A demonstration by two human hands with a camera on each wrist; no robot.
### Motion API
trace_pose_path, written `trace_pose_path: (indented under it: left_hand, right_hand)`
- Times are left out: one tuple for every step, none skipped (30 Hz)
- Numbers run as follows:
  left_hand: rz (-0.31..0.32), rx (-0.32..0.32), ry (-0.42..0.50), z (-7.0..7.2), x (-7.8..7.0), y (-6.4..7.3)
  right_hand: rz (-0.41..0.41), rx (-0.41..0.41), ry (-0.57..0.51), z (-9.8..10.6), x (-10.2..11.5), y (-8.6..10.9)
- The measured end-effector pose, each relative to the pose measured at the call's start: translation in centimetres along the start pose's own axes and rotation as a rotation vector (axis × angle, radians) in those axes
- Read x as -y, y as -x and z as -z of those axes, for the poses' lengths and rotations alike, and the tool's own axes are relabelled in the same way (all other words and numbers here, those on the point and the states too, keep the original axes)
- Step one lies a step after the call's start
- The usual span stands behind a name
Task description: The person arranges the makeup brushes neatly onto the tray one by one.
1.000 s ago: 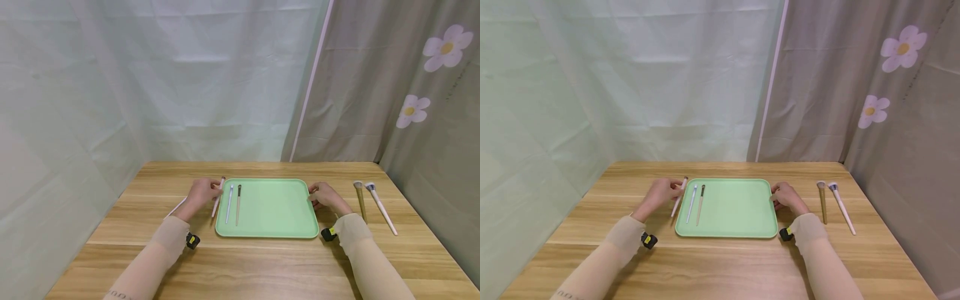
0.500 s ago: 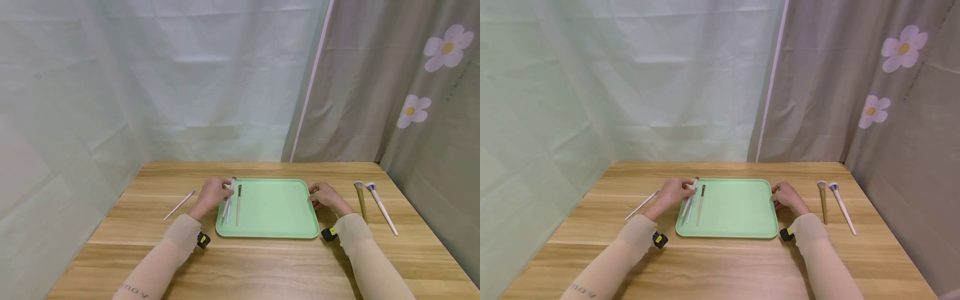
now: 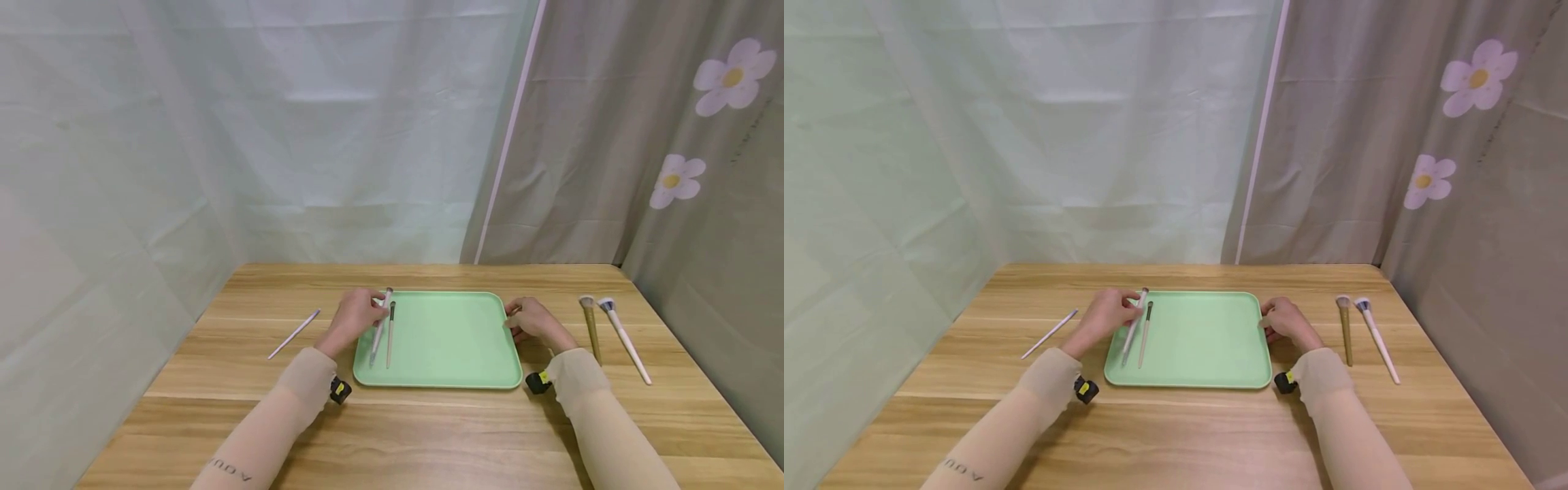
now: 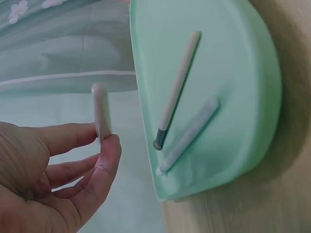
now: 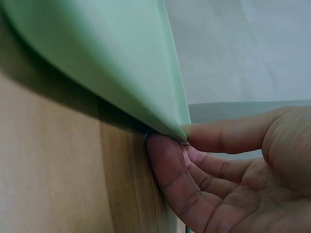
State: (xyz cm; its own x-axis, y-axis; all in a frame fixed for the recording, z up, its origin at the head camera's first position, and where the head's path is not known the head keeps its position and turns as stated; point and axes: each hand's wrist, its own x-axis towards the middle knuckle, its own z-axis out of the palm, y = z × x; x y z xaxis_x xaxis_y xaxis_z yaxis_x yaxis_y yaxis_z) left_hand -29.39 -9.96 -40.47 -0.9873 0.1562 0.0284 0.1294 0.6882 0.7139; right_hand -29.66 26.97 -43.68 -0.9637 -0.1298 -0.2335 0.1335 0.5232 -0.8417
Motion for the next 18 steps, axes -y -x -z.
trace_pose_path:
  left_hand:
    - [0.003, 0.0, 0.006, 0.0, -0.1, 0.0]
    - [0.005, -0.003, 0.009, 0.0, -0.1, -0.1]
    - [0.004, -0.004, 0.015, 0.0, -0.2, -0.1]
    - [0.007, -0.005, 0.02, -0.1, -0.3, -0.1]
    - [0.006, -0.003, 0.025, -0.1, -0.4, -0.1]
    - [0.006, -0.003, 0.029, -0.1, -0.5, -0.1]
    - [0.006, -0.003, 0.034, -0.1, -0.6, -0.1]
    - [0.005, 0.0, 0.037, -0.2, -0.6, -0.1]
    - [0.004, 0.001, 0.041, -0.3, -0.6, -0.2]
    - [0.007, 0.003, 0.045, -0.3, -0.7, -0.2]
    - [0.008, 0.005, 0.05, -0.4, -0.7, -0.2]
    - [0.011, 0.006, 0.058, -0.4, -0.8, -0.2]
    - [0.014, 0.008, 0.063, -0.5, -0.8, -0.2]
    - [0.016, 0.01, 0.067, -0.5, -0.8, -0.3]
    - [0.017, 0.011, 0.075, -0.6, -0.9, -0.3]
    - [0.018, 0.013, 0.083, -0.6, -1.0, -0.3]
    - [0.017, 0.015, 0.087, -0.7, -1.1, -0.3]
    - [0.017, 0.018, 0.091, -0.7, -1.2, -0.3]
  right_hand:
    - [-0.002, 0.0, -0.002, 0.0, 0.0, 0.0]
    - [-0.002, 0.001, -0.002, 0.0, 0.0, 0.0]
    - [-0.002, 0.003, -0.001, 0.0, -0.1, -0.1]
    - [-0.002, 0.003, -0.003, 0.0, -0.1, -0.1]
    - [-0.002, 0.002, -0.005, 0.0, -0.1, -0.1]
    - [-0.001, 0.003, -0.005, 0.0, -0.1, -0.1]
    - [0.001, 0.003, -0.005, 0.0, -0.1, -0.1]
    - [0.003, 0.003, -0.005, 0.0, -0.1, -0.1]
    - [0.005, 0.004, -0.005, 0.0, -0.1, -0.1]
    - [0.006, 0.003, -0.006, 0.0, -0.1, 0.0]
    - [0.007, 0.004, -0.007, 0.0, -0.1, 0.0]
    - [0.009, 0.004, -0.007, 0.0, -0.1, 0.0]
    - [0.01, 0.005, -0.007, 0.0, -0.1, 0.0]
    - [0.012, 0.005, -0.007, 0.0, -0.1, 0.0]
    - [0.014, 0.005, -0.007, 0.0, -0.1, 0.0]
    - [0.013, 0.004, -0.008, 0.0, -0.1, 0.0]
    - [0.013, 0.004, -0.009, 0.0, -0.1, 0.0]
    - [0.012, 0.003, -0.01, -0.1, -0.1, 0.0]
